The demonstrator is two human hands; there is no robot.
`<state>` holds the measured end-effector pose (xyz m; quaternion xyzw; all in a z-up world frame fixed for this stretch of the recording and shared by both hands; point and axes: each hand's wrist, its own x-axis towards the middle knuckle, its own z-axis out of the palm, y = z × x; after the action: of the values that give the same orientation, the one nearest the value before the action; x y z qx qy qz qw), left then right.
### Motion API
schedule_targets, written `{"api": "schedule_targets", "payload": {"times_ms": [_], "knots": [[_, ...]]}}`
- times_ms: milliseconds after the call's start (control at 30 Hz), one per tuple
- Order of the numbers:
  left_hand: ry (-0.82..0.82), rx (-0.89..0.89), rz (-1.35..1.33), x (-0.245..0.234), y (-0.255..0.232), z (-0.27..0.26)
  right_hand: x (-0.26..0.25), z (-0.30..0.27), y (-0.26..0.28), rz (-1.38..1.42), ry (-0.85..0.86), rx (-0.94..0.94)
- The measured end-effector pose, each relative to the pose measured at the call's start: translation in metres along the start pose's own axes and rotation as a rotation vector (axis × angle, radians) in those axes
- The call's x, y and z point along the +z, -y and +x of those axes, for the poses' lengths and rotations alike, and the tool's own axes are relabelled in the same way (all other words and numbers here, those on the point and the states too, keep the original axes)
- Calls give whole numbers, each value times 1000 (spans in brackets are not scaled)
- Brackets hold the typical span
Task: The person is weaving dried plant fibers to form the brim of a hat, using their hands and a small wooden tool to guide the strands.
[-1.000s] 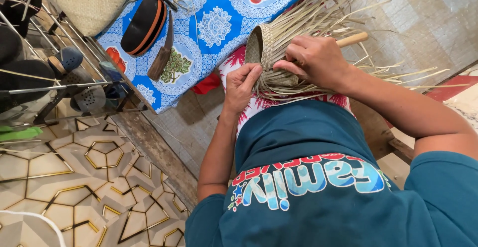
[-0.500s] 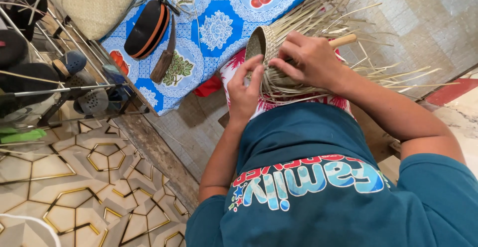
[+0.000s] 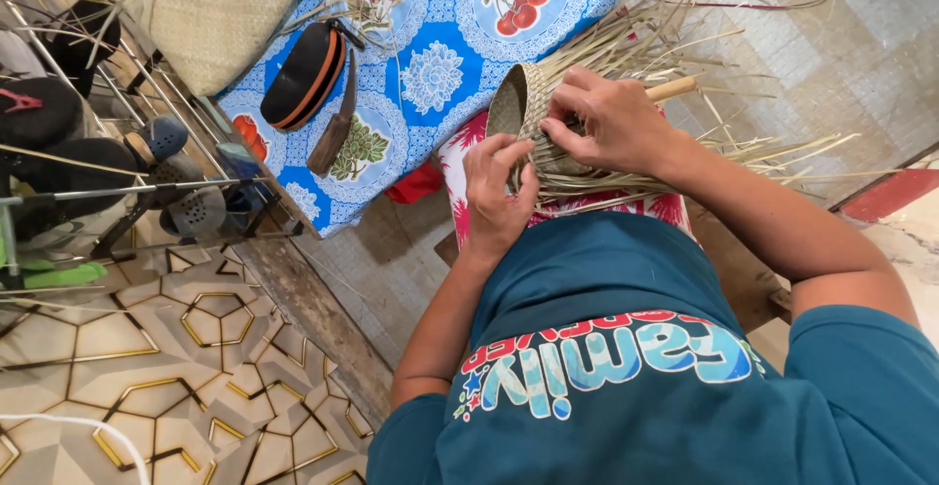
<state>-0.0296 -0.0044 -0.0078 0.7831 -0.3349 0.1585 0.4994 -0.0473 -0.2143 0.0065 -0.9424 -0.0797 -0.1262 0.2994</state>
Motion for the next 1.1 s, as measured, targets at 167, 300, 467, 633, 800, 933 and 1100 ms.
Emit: {"api": "schedule_targets", "payload": {"times_ms": [167,300,467,633,800,933,1100], "knots": [[-126,102,76,-9,-8,9,2,-1,2,-12,18,-1],[-173,-106,-222,-27,-18,14,2,-4,1,-4,49,-9],[-384,-674,-762,-81,64,1,0,-8,4,-34,73,7],[-450,-963,-1150,-148,122,3,2,-9,3,-63,65,-17],[-578,-1027,-1305,-198,150,4,0,-9,7,-60,70,-72],[-601,-1031,-1313,-201,158,19,1,-11,5,-66,63,-81],[-292,-1030,-1220,-159,130,44,1,-13,4,-56,48,-128]]}}
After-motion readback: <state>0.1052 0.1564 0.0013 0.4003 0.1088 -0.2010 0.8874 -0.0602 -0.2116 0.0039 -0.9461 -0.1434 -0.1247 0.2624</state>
